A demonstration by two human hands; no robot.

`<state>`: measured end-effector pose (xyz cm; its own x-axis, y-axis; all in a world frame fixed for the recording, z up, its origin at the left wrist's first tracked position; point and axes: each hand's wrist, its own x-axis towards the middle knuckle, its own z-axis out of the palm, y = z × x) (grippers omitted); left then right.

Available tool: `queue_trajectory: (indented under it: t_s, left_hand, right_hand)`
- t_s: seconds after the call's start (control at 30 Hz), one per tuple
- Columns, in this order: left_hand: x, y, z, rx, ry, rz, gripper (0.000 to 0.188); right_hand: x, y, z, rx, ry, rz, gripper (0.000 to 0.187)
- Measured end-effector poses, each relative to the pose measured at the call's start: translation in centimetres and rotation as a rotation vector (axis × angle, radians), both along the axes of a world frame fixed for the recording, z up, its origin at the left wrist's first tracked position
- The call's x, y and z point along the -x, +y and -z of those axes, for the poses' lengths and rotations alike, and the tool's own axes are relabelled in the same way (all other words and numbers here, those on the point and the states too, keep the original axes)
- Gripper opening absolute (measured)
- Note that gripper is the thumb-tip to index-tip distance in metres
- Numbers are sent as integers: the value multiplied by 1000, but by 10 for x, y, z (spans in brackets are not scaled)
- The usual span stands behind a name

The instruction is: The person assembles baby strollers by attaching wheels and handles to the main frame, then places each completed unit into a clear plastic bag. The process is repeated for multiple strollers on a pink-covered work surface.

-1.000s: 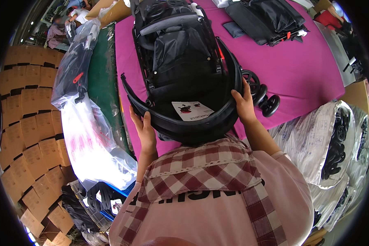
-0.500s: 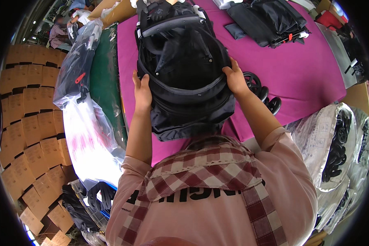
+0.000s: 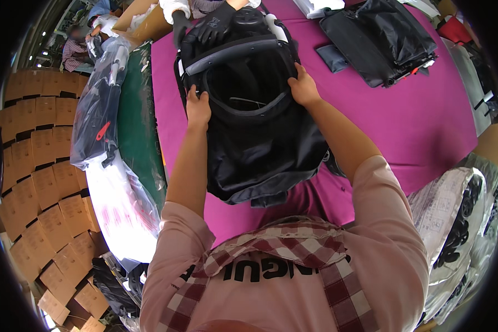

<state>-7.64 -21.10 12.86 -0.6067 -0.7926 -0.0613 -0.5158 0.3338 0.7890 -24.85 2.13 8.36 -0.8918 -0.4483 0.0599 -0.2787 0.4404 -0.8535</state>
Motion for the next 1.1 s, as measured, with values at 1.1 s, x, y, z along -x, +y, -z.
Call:
queue_trajectory:
  t_s: [1.1]
  left_hand:
    - [-40,50,51,349,-174,129,65]
  right_hand:
    - [-79,37,16,-398,395,-398,57]
